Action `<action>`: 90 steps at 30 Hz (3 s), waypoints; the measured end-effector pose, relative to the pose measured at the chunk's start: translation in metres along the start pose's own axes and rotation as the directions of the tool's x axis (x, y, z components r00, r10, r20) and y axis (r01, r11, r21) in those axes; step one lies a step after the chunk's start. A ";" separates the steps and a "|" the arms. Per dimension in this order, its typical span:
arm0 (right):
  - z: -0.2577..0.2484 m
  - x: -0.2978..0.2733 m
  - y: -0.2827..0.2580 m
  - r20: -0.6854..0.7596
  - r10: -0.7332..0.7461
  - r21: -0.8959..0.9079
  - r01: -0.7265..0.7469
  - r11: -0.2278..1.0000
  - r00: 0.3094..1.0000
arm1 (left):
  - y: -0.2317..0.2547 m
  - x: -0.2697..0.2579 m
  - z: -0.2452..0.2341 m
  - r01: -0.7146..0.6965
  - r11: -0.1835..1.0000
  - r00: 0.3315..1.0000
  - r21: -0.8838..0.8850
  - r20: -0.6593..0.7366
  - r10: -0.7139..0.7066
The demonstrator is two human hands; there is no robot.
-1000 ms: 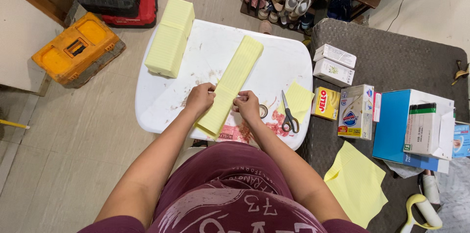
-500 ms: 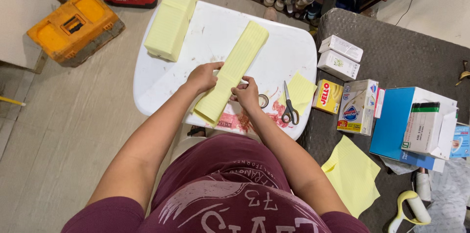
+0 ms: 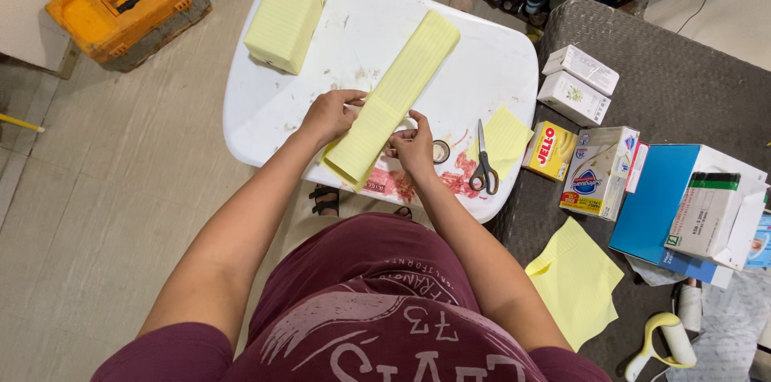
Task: The person folds yellow lined paper sheets and secures them with black tape to form rectangular blocks. They use scissors to cut the tape and additional paper pieces, then stack the finished blocks on a white table.
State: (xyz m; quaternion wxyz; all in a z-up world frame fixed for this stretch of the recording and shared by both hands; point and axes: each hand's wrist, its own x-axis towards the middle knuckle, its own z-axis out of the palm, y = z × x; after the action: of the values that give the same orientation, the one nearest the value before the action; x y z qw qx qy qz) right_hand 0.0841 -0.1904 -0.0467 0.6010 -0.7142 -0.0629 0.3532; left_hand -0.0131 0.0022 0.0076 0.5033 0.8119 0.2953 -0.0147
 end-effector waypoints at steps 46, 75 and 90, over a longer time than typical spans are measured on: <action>-0.013 0.033 -0.023 -0.194 -0.029 -0.120 0.006 0.993 0.981 | 0.035 0.003 0.057 0.001 0.946 1.000 0.325 0.019 -0.007; -0.095 -0.046 -0.035 0.060 -0.107 -0.337 0.121 0.934 0.992 | 0.027 0.019 -0.003 -0.154 0.815 0.980 0.559 -0.019 0.198; -0.107 -0.083 -0.085 0.259 0.041 0.438 -0.155 0.886 0.965 | 0.155 -0.092 0.027 -0.539 0.824 0.821 -0.174 0.107 0.560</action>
State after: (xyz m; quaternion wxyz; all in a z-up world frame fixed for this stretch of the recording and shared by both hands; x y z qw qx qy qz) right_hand 0.1124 -0.2971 0.0687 0.7202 -0.5078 -0.0151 0.4725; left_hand -0.0046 -0.1119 0.1491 0.5613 0.8227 0.0090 0.0892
